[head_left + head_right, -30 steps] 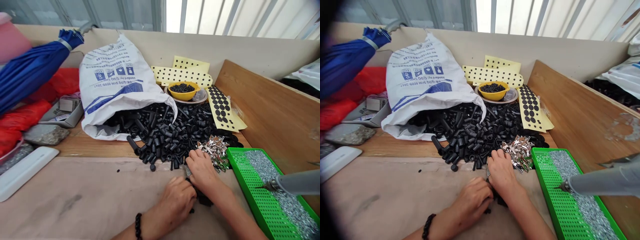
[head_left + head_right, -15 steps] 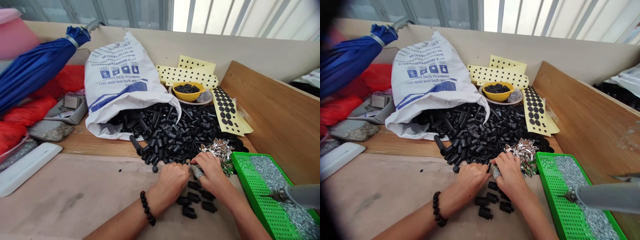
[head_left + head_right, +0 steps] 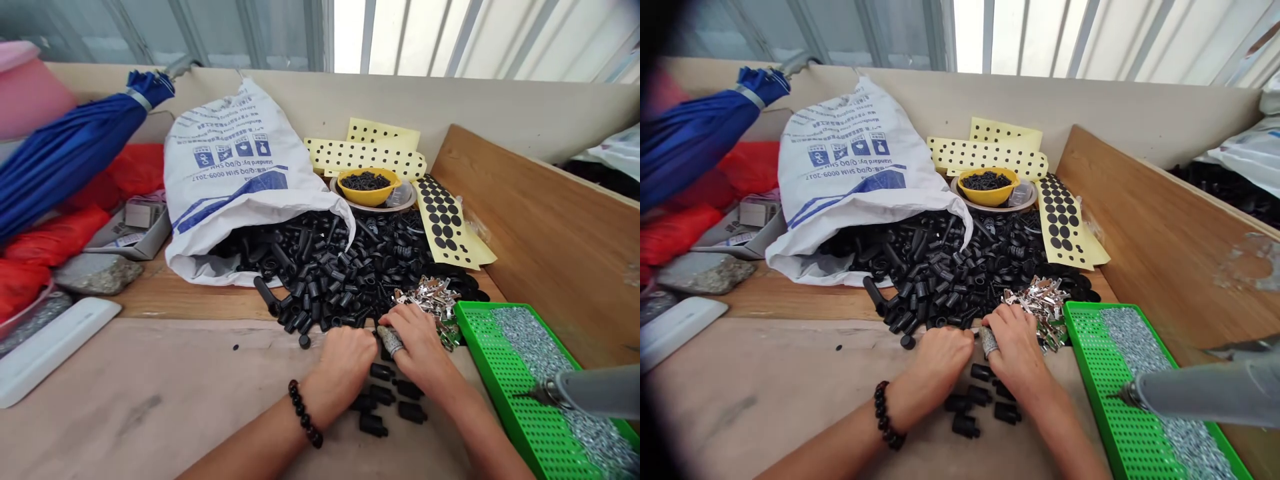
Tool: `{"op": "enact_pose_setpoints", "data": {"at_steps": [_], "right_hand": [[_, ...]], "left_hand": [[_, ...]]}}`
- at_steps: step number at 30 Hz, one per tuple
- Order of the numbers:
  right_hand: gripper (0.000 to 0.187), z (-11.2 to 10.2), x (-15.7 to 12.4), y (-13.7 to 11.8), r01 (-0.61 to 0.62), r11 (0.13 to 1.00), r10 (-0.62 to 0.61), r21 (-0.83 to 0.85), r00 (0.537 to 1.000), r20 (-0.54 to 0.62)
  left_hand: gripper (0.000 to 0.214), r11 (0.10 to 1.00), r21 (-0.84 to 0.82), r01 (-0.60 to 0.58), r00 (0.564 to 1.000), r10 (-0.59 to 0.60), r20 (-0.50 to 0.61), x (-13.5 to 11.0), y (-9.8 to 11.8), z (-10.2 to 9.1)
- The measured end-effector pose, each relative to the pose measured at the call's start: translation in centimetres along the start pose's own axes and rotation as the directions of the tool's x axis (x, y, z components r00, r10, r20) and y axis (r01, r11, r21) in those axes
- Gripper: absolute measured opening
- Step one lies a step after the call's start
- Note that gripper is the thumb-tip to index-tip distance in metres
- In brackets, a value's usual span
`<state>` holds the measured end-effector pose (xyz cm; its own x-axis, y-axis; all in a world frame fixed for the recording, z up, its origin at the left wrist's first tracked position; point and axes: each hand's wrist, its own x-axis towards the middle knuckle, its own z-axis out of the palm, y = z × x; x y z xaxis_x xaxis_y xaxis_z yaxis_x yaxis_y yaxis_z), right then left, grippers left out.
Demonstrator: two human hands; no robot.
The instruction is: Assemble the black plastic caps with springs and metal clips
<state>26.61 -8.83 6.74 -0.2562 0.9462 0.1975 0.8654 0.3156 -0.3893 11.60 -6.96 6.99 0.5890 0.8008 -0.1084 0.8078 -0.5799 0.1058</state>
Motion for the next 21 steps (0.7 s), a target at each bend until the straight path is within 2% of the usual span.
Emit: {"op": "enact_pose_setpoints", "data": {"at_steps": [3,6,12,16,21], "right_hand": [[0.031,0.1,0.0,0.1,0.035,0.998,-0.036,-0.043,0.999,-0.008],[0.03,0.0,-0.1,-0.1,0.093,0.995,-0.092,-0.041,0.995,0.03],[0.034,-0.3,-0.5,-0.7,0.146,0.983,-0.156,0.108,0.984,0.091],[0.03,-0.1,-0.6,-1.0,0.202,0.967,-0.217,0.153,0.973,0.082],[0.027,0.1,-0.5,-2.0,0.209,0.972,-0.222,0.106,0.967,0.127]], "left_hand": [[0.016,1.0,-0.002,0.024,0.999,-0.024,-0.036,-0.5,-0.5,-0.5],[0.024,1.0,-0.019,0.001,0.996,-0.002,-0.088,-1.4,-1.2,-0.7],[0.02,0.991,-0.095,-0.092,0.956,0.061,-0.288,-3.1,-2.9,-0.4],[0.017,0.984,-0.119,-0.136,0.949,0.095,-0.301,-3.8,-3.4,-0.4],[0.022,0.978,-0.021,-0.209,0.919,0.189,-0.345,-4.0,-3.4,0.2]]}}
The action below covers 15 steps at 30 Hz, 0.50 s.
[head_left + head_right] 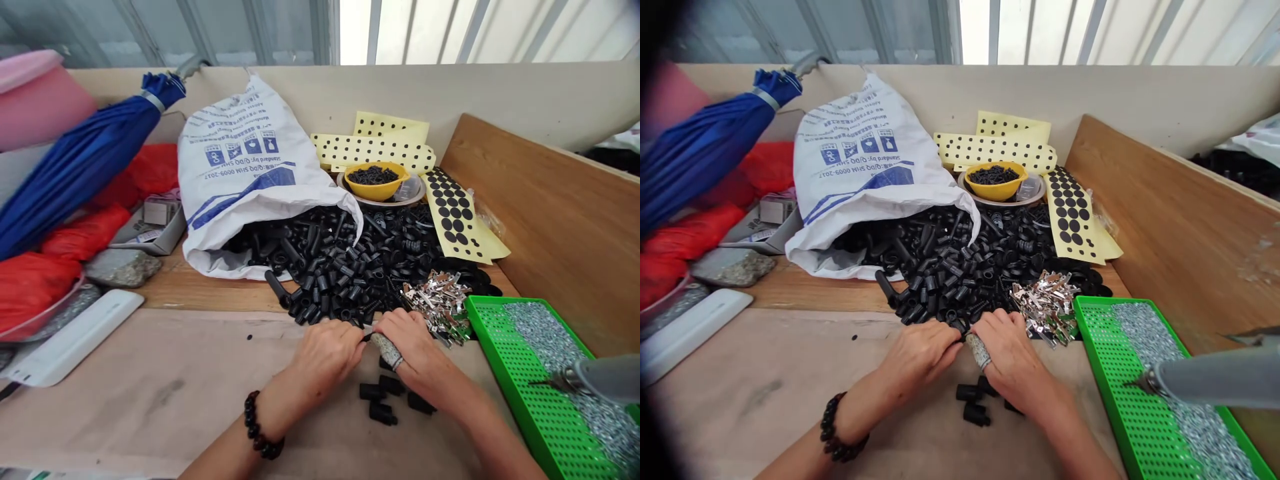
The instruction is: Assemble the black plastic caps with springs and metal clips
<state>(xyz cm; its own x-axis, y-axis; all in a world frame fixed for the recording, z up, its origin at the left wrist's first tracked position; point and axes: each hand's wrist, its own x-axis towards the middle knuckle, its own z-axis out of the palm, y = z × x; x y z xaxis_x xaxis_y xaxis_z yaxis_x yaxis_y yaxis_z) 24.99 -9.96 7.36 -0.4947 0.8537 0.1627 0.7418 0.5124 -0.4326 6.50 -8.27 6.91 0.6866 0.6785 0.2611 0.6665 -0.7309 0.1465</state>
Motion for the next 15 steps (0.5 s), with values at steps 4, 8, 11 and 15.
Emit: {"op": "enact_pose_setpoints", "data": {"at_steps": [4,8,11,15], "right_hand": [[0.022,0.0,-0.2,-0.4,0.019,0.997,-0.016,-0.081,0.999,0.041],[0.019,-0.3,-0.6,0.2,-0.029,0.999,0.027,-0.038,0.999,-0.045],[0.019,-0.4,-0.7,0.6,-0.058,0.998,0.058,0.001,0.993,-0.105],[0.02,-0.4,-0.8,-0.2,-0.035,0.999,0.034,-0.007,0.993,-0.11]], "left_hand": [[0.02,1.0,-0.028,-0.012,0.999,0.013,0.046,-1.0,-0.4,-0.5],[0.02,0.978,-0.037,0.204,0.979,-0.205,-0.006,-2.8,-1.7,-1.6],[0.022,0.946,0.014,0.322,0.945,-0.323,0.049,-3.7,-2.4,-1.5],[0.019,0.912,-0.087,0.401,0.908,-0.384,0.167,-3.8,-2.6,-0.8]]}}
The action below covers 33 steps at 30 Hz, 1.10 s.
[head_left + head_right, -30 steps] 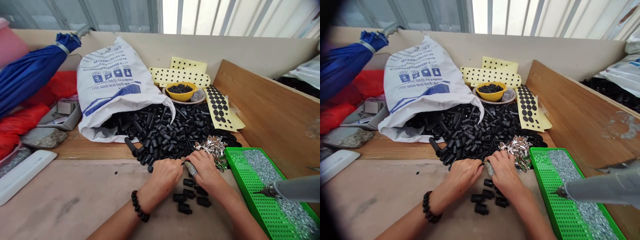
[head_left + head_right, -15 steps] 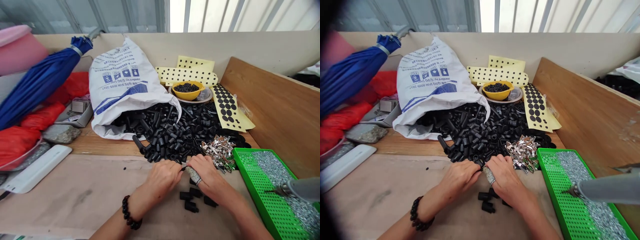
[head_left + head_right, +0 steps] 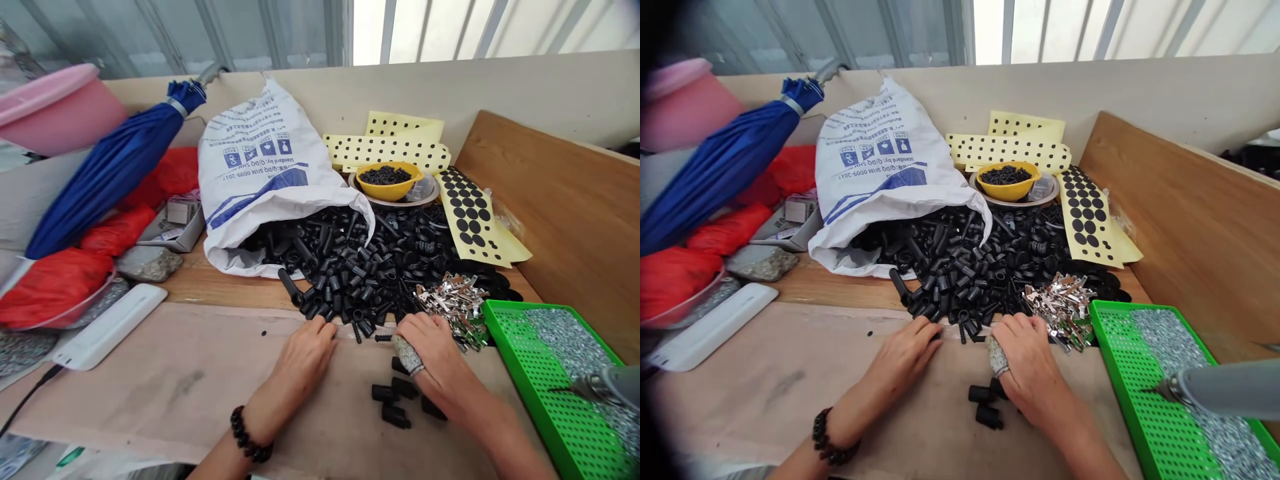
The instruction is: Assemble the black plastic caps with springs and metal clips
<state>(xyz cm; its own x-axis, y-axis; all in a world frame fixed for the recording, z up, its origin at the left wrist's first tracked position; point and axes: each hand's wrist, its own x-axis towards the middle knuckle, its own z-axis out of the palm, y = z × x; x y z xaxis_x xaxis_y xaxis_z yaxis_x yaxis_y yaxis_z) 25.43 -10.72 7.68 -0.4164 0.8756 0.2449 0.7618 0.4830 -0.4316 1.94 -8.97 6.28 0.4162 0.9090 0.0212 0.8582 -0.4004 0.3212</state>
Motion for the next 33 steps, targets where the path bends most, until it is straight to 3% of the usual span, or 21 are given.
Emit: {"op": "enact_pose_setpoints", "data": {"at_steps": [2,3,5,7,9,10,12,14,16,21,24,26,30,33], "right_hand": [[0.021,-0.1,-0.1,-0.6,0.009,1.0,-0.008,0.011,1.0,-0.014],[0.021,-0.1,-0.2,-0.9,0.009,1.0,-0.008,0.021,1.0,-0.03],[0.022,-0.1,-0.3,-1.3,0.014,0.999,-0.01,0.045,0.997,-0.072],[0.022,-0.1,-0.4,-1.5,0.05,0.997,-0.043,0.051,0.992,-0.12],[0.021,-0.1,-0.4,-1.7,0.079,0.996,-0.072,0.04,0.986,-0.152],[0.021,-0.1,-0.4,-1.8,0.081,0.996,-0.075,0.03,0.984,-0.161],[0.021,-0.1,-0.5,-2.0,0.065,0.998,-0.063,0.004,0.982,-0.179],[0.021,-0.1,-0.7,-2.1,0.065,0.998,-0.068,-0.024,0.977,-0.201],[0.021,0.0,-0.8,-2.2,0.089,0.995,-0.097,-0.045,0.972,-0.212],[0.017,0.5,-1.1,-2.3,0.101,0.994,-0.108,-0.044,0.974,-0.199],[0.019,0.4,-1.3,-2.3,0.088,0.988,-0.072,0.124,0.989,-0.127],[0.02,0.3,-1.5,-2.3,0.014,0.95,0.006,0.312,0.998,-0.065],[0.025,1.0,-1.9,-2.3,-0.188,0.704,0.206,0.685,0.977,0.057],[0.034,1.9,-2.0,-2.6,-0.287,0.449,0.279,0.846,0.945,0.173]], "left_hand": [[0.018,0.97,-0.243,0.024,0.999,-0.03,-0.021,0.3,0.2,0.1],[0.017,0.912,-0.409,0.044,0.998,-0.061,-0.028,0.5,0.4,0.1],[0.018,0.66,-0.741,0.121,0.989,-0.143,0.034,0.8,1.1,0.1],[0.022,0.297,-0.93,0.218,0.969,-0.176,0.172,1.1,2.1,0.2],[0.026,0.01,-0.964,0.266,0.952,-0.16,0.261,1.3,3.4,0.3],[0.028,-0.082,-0.958,0.274,0.946,-0.154,0.284,1.4,4.0,0.4],[0.031,-0.211,-0.937,0.278,0.937,-0.157,0.313,1.6,5.0,0.4],[0.033,-0.28,-0.921,0.27,0.931,-0.169,0.324,1.6,5.7,0.5],[0.033,-0.281,-0.922,0.265,0.929,-0.182,0.323,1.7,6.1,0.6],[0.03,-0.143,-0.953,0.266,0.947,-0.146,0.286,1.6,6.5,1.3],[0.027,-0.009,-0.976,0.22,0.968,-0.123,0.219,1.4,6.5,1.4],[0.022,0.141,-0.979,0.15,0.983,-0.124,0.133,1.3,6.4,1.2],[0.011,0.48,-0.869,-0.116,0.991,-0.01,-0.137,0.8,6.2,0.5],[0.013,0.584,-0.757,-0.292,0.955,0.133,-0.266,0.6,6.1,0.1]]}}
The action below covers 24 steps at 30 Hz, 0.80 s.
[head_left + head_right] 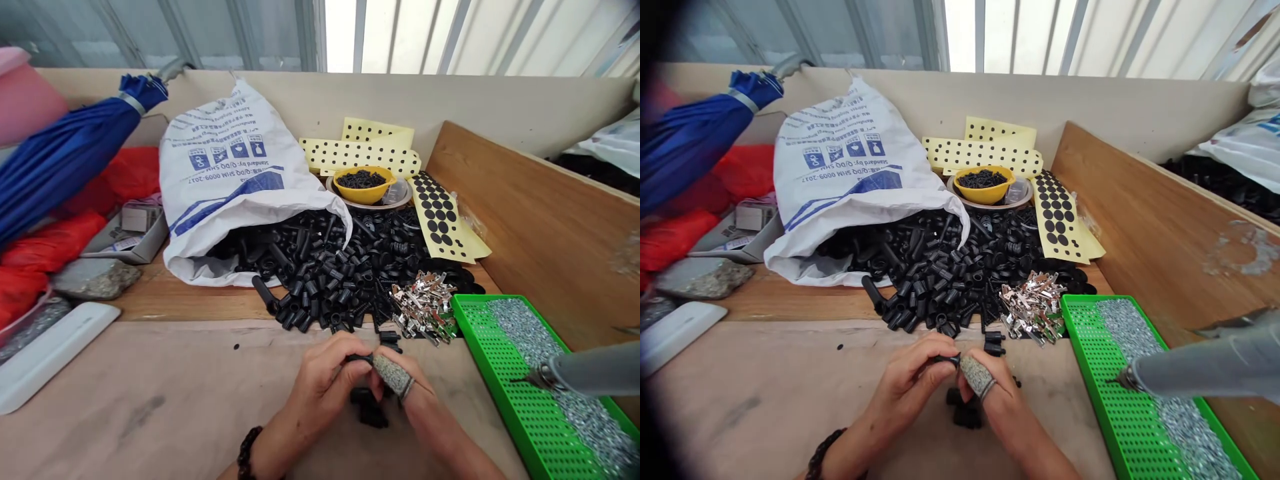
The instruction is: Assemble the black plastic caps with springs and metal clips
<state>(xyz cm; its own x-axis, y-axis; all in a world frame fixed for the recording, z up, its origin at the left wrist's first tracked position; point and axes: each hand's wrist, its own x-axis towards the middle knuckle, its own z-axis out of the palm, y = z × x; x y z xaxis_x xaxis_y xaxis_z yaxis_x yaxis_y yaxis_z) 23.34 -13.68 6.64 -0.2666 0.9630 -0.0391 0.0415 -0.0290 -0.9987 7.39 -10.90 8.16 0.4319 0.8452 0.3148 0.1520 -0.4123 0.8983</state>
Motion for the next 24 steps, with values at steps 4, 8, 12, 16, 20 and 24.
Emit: {"op": "enact_pose_setpoints", "data": {"at_steps": [4,8,12,16,20,24], "right_hand": [[0.035,0.6,-0.2,0.2,-0.036,0.992,0.037,0.122,0.999,-0.008],[0.024,0.2,-0.4,-0.3,0.187,0.878,-0.195,-0.44,0.98,0.028],[0.023,-0.8,-0.2,-0.2,0.422,0.54,-0.416,-0.728,0.886,0.205],[0.022,-1.3,-0.1,-0.2,0.398,0.526,-0.386,-0.752,0.899,0.205],[0.023,-1.1,-0.2,-0.7,0.366,0.653,-0.313,-0.663,0.928,0.204],[0.025,-0.7,-0.2,-0.5,0.374,0.642,-0.331,-0.669,0.923,0.199]], "left_hand": [[0.016,0.997,0.066,-0.027,0.997,0.023,0.069,0.0,0.1,-0.4],[0.015,0.982,0.019,0.187,0.98,-0.188,0.064,0.1,-0.5,-0.5],[0.031,0.854,-0.23,0.467,0.884,-0.443,0.15,0.2,-1.3,-0.1],[0.038,0.724,-0.431,0.539,0.84,-0.499,0.213,0.1,-1.2,0.3],[0.038,0.642,-0.545,0.539,0.825,-0.533,0.188,0.1,-0.9,0.5],[0.042,0.68,-0.473,0.56,0.818,-0.545,0.185,0.2,-1.1,0.4]]}}
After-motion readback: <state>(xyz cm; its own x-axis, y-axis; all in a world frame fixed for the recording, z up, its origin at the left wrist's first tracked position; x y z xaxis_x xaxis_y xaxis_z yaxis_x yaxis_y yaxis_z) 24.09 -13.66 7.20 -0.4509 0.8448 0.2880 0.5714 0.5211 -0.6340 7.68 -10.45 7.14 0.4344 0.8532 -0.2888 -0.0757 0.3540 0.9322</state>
